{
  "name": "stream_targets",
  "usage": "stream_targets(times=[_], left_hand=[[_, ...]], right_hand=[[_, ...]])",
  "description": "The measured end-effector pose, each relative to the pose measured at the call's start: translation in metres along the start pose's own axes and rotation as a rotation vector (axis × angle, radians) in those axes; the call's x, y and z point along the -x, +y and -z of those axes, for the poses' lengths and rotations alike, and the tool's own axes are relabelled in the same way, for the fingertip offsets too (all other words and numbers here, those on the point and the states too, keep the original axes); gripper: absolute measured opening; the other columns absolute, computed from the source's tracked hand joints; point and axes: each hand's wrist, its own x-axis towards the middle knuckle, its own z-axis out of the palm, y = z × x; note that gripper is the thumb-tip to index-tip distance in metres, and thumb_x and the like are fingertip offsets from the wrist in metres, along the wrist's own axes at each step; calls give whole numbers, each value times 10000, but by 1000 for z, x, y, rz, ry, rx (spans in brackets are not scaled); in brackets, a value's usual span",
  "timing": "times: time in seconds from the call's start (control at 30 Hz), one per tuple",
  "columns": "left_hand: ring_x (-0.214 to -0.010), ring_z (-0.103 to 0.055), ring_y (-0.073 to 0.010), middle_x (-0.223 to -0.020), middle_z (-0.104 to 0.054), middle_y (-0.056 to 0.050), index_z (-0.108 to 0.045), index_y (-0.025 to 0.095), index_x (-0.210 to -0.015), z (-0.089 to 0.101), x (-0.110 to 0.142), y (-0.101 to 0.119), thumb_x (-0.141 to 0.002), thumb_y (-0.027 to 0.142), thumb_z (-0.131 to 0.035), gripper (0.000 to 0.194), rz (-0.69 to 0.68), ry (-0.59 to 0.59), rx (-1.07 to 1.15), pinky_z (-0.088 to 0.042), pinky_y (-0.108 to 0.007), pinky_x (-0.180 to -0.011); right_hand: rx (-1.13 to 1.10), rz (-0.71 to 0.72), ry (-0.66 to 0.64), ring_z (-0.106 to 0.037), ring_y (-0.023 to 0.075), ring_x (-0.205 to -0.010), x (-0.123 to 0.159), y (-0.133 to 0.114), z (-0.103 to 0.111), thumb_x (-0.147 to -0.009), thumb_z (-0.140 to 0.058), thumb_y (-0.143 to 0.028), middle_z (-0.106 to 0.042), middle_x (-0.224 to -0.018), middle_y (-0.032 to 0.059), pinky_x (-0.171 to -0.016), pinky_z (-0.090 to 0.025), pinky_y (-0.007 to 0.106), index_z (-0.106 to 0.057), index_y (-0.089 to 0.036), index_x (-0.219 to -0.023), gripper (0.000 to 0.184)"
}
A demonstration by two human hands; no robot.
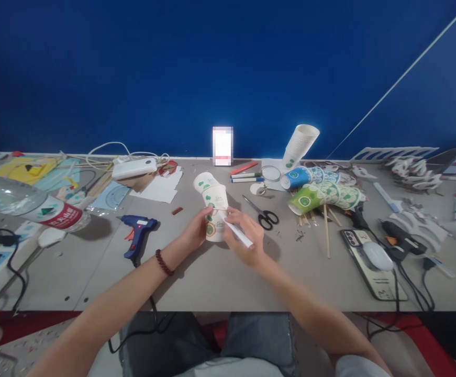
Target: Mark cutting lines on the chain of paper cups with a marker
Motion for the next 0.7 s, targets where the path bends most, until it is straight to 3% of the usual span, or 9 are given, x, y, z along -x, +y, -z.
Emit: stream_targets(times=[0.7], left_hand=[[-732, -664, -209, -846, -747, -91, -724, 120, -882, 1, -1, -1, -692, 423, -785, 362, 28, 19, 32, -479, -321, -732]], right_hand=[[-39, 30, -23, -766, 280, -934, -4, -4, 2, -799, -603, -132, -704, -752, 22, -796, -643, 415, -634, -232, -843, 114]])
